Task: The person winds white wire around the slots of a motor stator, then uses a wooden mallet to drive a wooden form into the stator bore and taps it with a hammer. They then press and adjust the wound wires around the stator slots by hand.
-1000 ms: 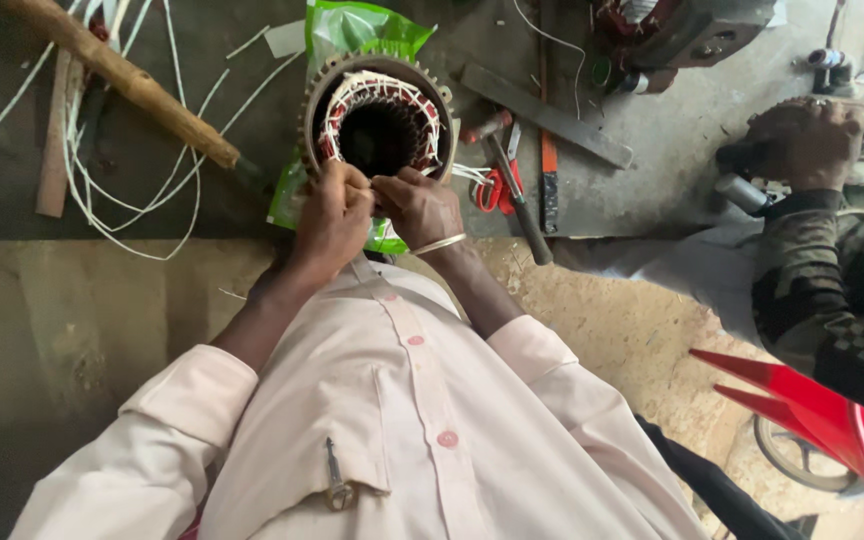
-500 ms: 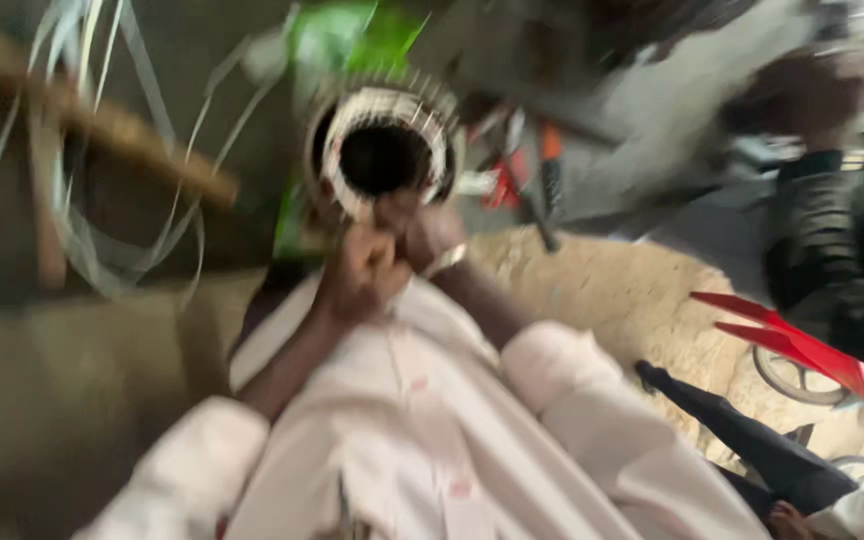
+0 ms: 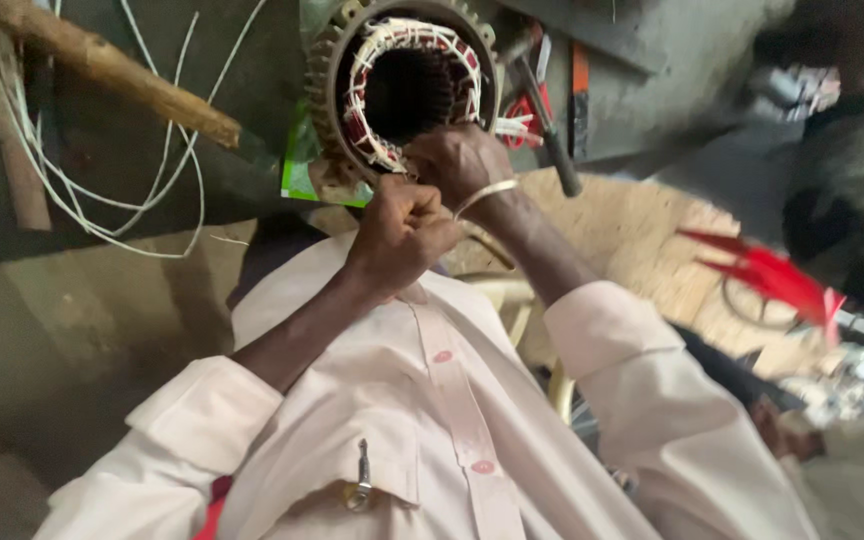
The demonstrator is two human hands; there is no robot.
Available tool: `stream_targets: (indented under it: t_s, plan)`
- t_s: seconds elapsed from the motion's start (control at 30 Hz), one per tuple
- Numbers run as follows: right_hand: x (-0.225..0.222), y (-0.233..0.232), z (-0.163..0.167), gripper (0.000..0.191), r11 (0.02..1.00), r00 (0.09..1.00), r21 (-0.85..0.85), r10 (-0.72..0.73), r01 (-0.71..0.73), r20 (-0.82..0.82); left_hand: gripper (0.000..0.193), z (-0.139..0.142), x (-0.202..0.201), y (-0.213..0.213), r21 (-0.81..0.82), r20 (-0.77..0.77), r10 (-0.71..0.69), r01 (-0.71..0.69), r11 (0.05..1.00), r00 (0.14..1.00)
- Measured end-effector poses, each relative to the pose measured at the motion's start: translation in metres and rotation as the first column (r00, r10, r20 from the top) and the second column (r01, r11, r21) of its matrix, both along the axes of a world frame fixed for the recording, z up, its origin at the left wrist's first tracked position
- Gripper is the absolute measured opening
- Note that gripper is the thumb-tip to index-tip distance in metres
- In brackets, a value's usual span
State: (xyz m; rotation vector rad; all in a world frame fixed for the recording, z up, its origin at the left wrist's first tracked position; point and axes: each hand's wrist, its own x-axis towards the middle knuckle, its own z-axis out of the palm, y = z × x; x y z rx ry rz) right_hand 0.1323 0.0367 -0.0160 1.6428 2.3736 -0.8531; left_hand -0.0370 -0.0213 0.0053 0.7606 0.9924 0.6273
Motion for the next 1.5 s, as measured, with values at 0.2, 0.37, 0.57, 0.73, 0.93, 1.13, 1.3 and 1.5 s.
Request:
stream_targets:
  t_s: [0.2, 0.37, 0.57, 0.73, 0.93, 1.13, 1.3, 1.5]
  plan:
    - [0.008, -0.019, 0.01, 0.028, 0.982, 0.955, 0.168, -0.029, 0.081, -0.295, 0.027, -0.006, 0.003, 0.074, -0.394, 0.256, 0.418, -0.301, 0.868, 0.871]
    - [0.007, -0.038, 0.018, 0.036, 0.949, 0.92, 0.259, -0.066, 0.177, -0.387, 0.019, -0.026, 0.018, 0.119, -0.558, 0.068, 0.449, -0.339, 0.757, 0.891]
    - [-0.003, -0.033, 0.008, 0.057, 0.949, 0.974, 0.312, 0.03, 0.043, -0.225, 0.026, -0.041, 0.04, 0.13, -0.539, -0.173, 0.464, -0.478, 0.694, 0.869]
    - [-0.009, -0.029, 0.005, 0.054, 0.925, 0.973, 0.377, 0.045, 0.045, -0.226, 0.027, -0.026, 0.022, 0.137, 0.177, -0.915, -0.066, 0.543, 0.821, 0.398]
    - [-0.009, -0.029, 0.001, 0.052, 0.934, 0.97, 0.349, 0.01, 0.078, -0.243, 0.012, 0.036, -0.041, 0.078, 0.496, -0.864, 0.345, 0.506, 0.706, 0.365]
    - [-0.009, -0.03, -0.007, 0.048, 0.93, 0.953, 0.355, 0.013, 0.1, -0.304, 0.011, 0.011, 0.001, 0.005, 0.612, -0.778, 0.506, 0.266, 0.745, 0.373]
    - [-0.009, -0.031, -0.008, 0.038, 0.91, 0.949, 0.4, 0.021, 0.112, -0.315, 0.007, -0.019, 0.018, -0.003, 0.57, -0.821, 0.535, 0.242, 0.785, 0.198]
    - [-0.007, -0.031, -0.013, 0.035, 0.918, 0.942, 0.384, 0.035, 0.101, -0.333, 0.012, -0.024, 0.024, -0.001, 0.561, -0.821, 0.568, 0.26, 0.786, 0.057]
